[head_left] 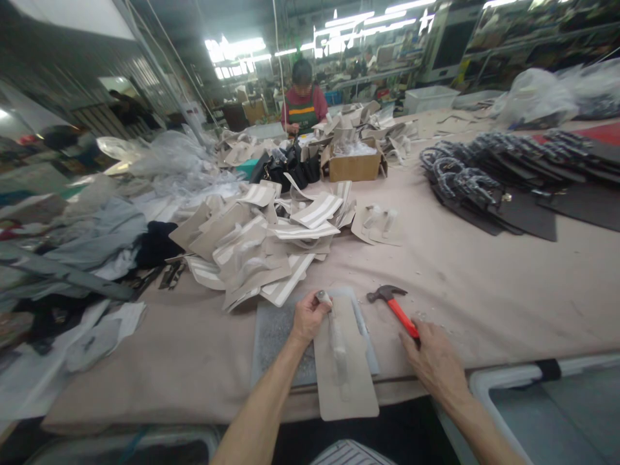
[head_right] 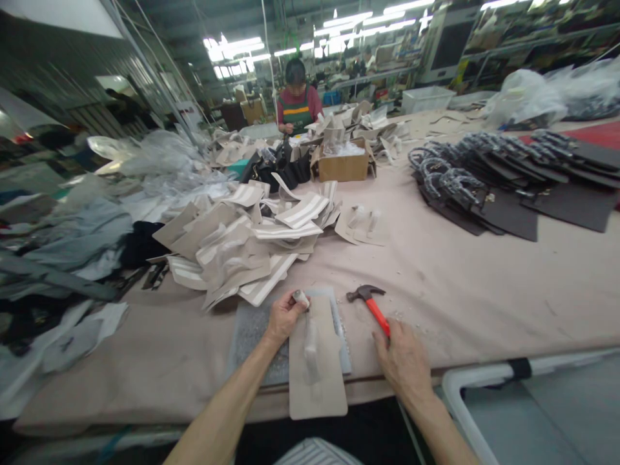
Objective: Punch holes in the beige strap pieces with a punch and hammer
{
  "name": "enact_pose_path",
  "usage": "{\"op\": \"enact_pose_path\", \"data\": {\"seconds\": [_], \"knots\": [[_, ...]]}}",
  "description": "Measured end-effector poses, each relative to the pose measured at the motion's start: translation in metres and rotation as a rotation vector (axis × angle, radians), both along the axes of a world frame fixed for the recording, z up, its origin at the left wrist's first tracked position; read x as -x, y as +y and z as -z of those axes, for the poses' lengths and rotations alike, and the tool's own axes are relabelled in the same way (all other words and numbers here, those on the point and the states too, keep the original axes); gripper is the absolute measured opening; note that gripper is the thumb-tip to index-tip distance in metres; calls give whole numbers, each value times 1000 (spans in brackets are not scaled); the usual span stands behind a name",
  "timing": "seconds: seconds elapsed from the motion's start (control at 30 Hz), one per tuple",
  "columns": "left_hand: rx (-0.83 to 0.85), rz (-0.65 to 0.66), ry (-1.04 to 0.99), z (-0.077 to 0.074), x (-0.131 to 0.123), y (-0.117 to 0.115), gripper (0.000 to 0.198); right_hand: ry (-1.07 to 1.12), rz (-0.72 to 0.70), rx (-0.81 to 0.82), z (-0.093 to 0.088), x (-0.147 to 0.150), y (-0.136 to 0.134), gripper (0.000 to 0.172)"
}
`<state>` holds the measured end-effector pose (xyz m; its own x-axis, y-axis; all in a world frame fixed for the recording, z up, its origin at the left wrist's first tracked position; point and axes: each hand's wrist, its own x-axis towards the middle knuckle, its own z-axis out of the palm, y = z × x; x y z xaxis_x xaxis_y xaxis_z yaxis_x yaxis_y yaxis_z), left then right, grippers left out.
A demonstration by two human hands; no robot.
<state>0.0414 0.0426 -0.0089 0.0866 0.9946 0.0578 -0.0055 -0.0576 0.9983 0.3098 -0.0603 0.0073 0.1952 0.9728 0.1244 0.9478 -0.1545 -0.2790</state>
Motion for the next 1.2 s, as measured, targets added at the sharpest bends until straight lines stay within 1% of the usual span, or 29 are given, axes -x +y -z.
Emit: {"op": "enact_pose_path", "data": {"seconds": [0.07, 0.17, 0.27, 0.33, 0.37, 0.47, 0.5, 0.53, 0.57, 0.67, 0.7, 0.77, 0.83, 0.9, 0.97, 1.03, 1.1, 1.13, 1.17, 1.2], "knots": [[-2, 3, 12, 1, 0, 0, 31, -74, -4, 59, 5, -10, -2, 39], [-9, 7, 31, 1, -1, 0, 30, -132, -25, 154, 7, -15, 1, 28], [-28, -11, 60, 1, -3, -1, 28, 14, 3, 267, 0, -17, 10, 16], [-45, -34, 91, 1, -5, -3, 27, 209, 29, 359, -9, -15, 17, 6], [-57, -43, 105, 1, -6, -4, 26, 384, 62, 413, -14, -13, 19, 6], [-100, -29, 129, 1, -6, -9, 23, 1024, 219, 578, -29, 1, 22, 10], [-119, -11, 133, 1, -6, -10, 21, 1173, 273, 608, -33, 6, 22, 10], [-139, 10, 140, 0, -6, -12, 18, 1238, 308, 617, -36, 12, 22, 10], [-158, 29, 150, 0, -5, -12, 15, 1242, 325, 614, -38, 18, 22, 10], [-179, 65, 150, -2, -4, -11, 10, 1205, 339, 555, -46, 30, 22, 13], [-164, 67, 134, -1, -4, -10, 11, 1175, 315, 521, -50, 33, 23, 16], [-120, 61, 96, -1, -4, -7, 14, 1028, 184, 404, -63, 38, 23, 23], [-98, 54, 84, 1, -5, -5, 15, 765, -15, 235, -79, 43, 24, 28], [-115, 48, 99, 2, -7, -6, 15, 485, -177, 97, -91, 48, 24, 28], [-149, 40, 123, 3, -8, -7, 14, 251, -281, 59, -99, 53, 25, 24], [-168, 30, 145, 3, -9, -9, 12, 67, -370, 104, -105, 55, 27, 20], [-174, 31, 164, 2, -8, -10, 9, -46, -433, 129, -116, 55, 32, 18], [-175, 37, 167, 1, -8, -10, 8, -67, -451, 95, -125, 53, 34, 18], [-174, 48, 166, 0, -8, -10, 7, -65, -458, 22, -136, 52, 36, 20], [-175, 56, 163, -1, -7, -10, 7, -43, -454, -89, -149, 52, 38, 23]]}}
